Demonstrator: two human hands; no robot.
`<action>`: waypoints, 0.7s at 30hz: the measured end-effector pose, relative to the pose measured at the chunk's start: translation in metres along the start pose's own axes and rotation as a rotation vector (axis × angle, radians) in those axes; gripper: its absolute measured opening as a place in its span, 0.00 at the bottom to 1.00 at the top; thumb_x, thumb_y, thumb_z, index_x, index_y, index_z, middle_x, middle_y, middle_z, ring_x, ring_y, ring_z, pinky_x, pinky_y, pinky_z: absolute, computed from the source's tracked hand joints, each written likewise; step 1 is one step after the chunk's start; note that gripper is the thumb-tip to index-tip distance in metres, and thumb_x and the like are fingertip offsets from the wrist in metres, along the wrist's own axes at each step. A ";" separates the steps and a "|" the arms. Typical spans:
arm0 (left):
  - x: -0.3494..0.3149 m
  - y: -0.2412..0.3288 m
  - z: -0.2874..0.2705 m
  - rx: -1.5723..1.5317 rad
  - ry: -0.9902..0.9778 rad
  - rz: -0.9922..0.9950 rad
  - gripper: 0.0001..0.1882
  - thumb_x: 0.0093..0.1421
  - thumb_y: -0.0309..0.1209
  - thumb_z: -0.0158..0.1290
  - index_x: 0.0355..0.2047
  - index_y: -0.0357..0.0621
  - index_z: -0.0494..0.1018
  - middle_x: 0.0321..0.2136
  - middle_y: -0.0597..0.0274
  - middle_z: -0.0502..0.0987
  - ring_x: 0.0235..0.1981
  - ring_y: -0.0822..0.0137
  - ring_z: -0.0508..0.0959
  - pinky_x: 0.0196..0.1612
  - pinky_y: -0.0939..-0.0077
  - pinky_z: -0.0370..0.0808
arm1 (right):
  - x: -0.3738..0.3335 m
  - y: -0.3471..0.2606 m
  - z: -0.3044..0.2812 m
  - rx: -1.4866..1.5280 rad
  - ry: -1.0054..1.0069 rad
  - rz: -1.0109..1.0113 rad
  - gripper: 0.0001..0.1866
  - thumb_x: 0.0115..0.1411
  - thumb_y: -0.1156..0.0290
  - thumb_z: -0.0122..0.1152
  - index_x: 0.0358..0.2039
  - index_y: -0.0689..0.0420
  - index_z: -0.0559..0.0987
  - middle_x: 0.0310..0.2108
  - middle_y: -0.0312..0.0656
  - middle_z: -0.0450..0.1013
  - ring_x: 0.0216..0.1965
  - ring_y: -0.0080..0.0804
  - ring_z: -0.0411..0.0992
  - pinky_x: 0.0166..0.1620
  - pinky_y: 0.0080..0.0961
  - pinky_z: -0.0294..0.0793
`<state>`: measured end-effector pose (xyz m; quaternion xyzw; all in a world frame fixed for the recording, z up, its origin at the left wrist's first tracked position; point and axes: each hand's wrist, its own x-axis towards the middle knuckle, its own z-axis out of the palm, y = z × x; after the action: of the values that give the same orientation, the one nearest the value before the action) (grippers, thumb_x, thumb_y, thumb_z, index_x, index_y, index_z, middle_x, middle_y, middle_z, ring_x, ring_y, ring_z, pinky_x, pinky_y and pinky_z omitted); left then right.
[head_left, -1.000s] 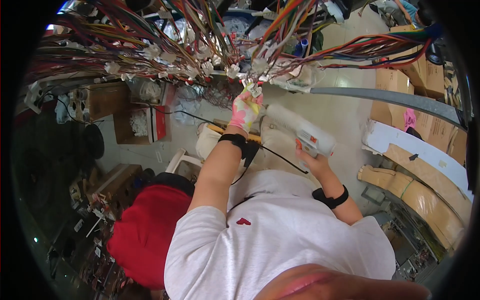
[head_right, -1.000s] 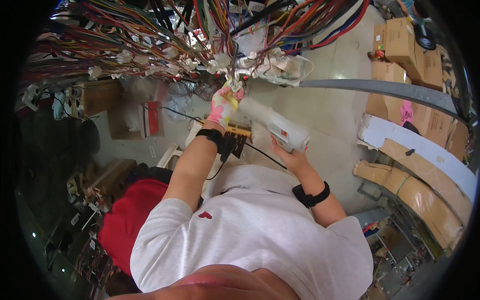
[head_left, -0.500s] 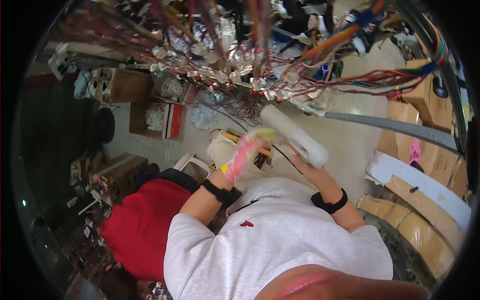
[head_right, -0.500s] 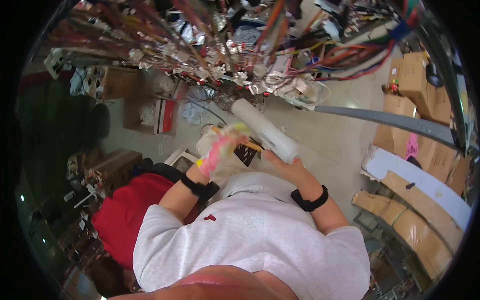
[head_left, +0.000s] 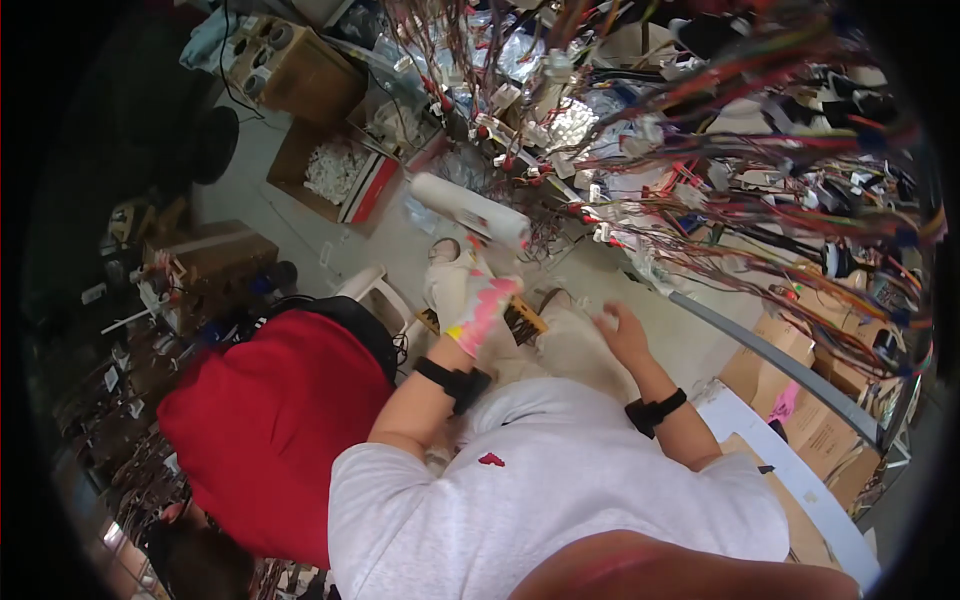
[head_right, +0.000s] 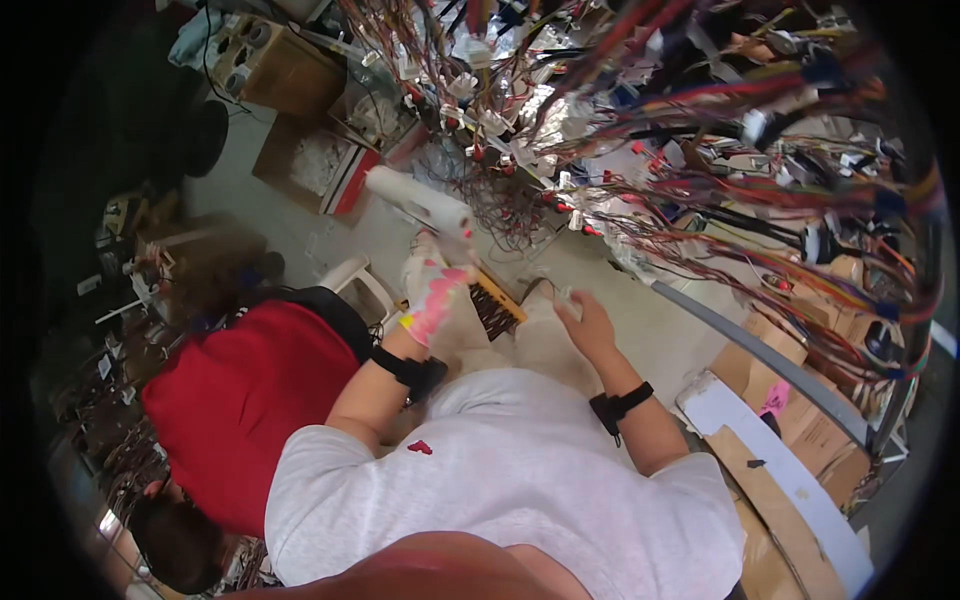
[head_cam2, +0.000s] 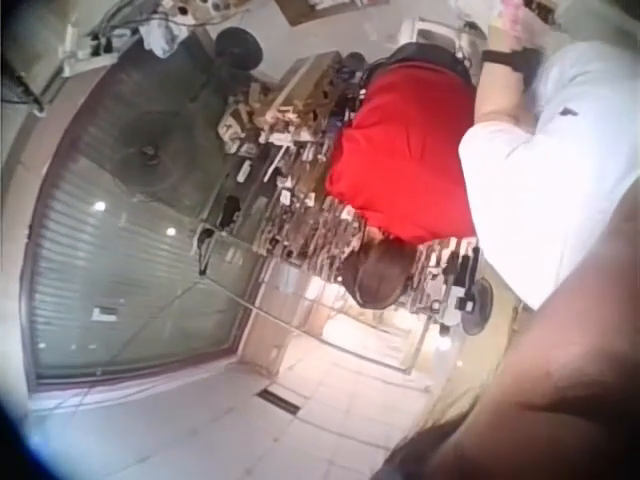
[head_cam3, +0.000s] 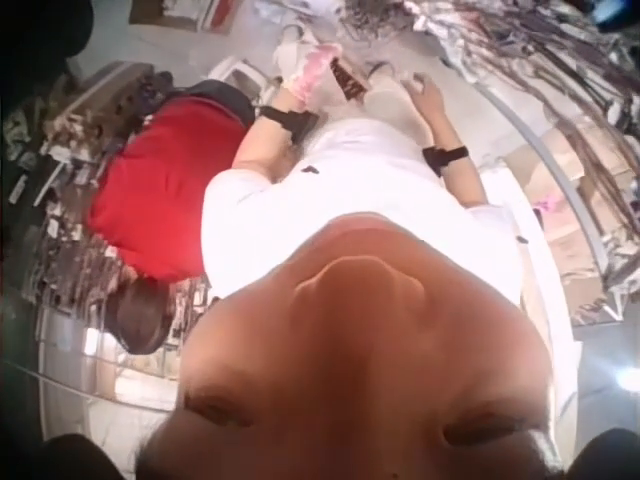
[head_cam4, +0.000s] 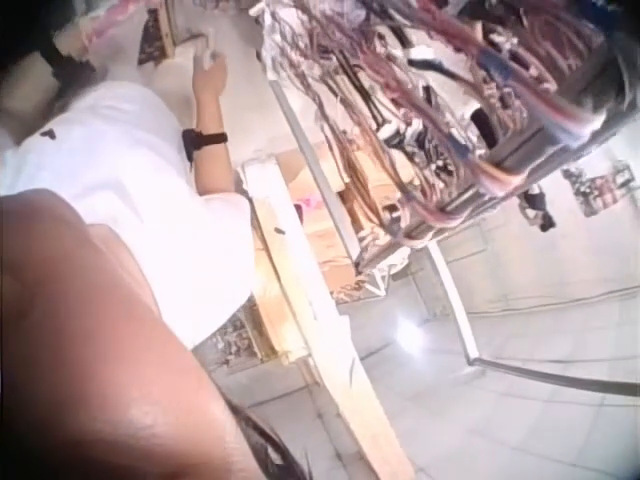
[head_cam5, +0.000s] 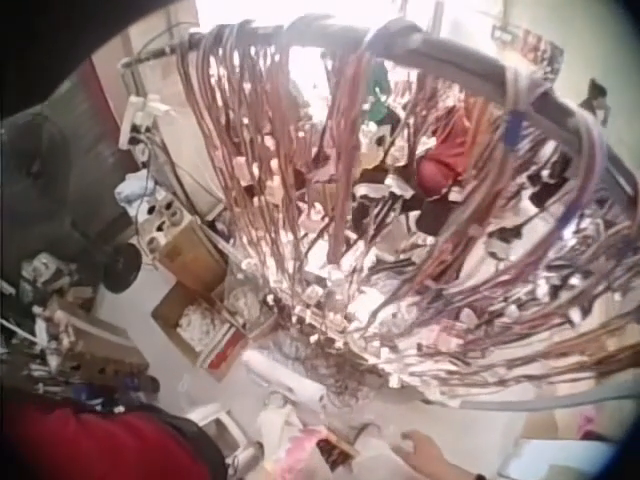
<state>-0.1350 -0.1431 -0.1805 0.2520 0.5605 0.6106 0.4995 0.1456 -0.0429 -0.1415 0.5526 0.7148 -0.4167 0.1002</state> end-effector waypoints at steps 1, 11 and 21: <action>-0.007 -0.043 -0.044 -0.043 -0.095 0.108 0.10 0.56 0.29 0.55 0.39 0.38 0.74 0.34 0.65 0.77 0.36 0.70 0.76 0.40 0.75 0.73 | 0.002 0.025 0.018 -0.295 -0.104 0.088 0.29 0.52 0.47 0.64 0.45 0.58 0.78 0.39 0.47 0.77 0.44 0.42 0.75 0.50 0.33 0.70; 0.070 0.026 -0.074 -0.288 0.162 -0.207 0.14 0.50 0.26 0.54 0.38 0.40 0.70 0.30 0.64 0.72 0.29 0.74 0.70 0.34 0.80 0.65 | 0.005 0.027 0.036 -0.066 -1.131 0.104 0.14 0.46 0.75 0.52 0.33 0.59 0.81 0.26 0.43 0.77 0.27 0.30 0.73 0.32 0.29 0.72; 0.082 -0.022 -0.100 -0.282 0.237 -0.158 0.14 0.47 0.26 0.54 0.36 0.42 0.69 0.29 0.66 0.70 0.27 0.76 0.67 0.31 0.83 0.63 | 0.051 -0.081 0.208 -0.037 -0.892 -0.313 0.21 0.54 0.50 0.64 0.26 0.56 0.75 0.24 0.43 0.73 0.28 0.38 0.73 0.32 0.34 0.71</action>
<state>-0.2452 -0.1155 -0.2463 0.0612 0.5424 0.6672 0.5069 -0.0094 -0.1573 -0.2645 0.2033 0.6839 -0.6108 0.3433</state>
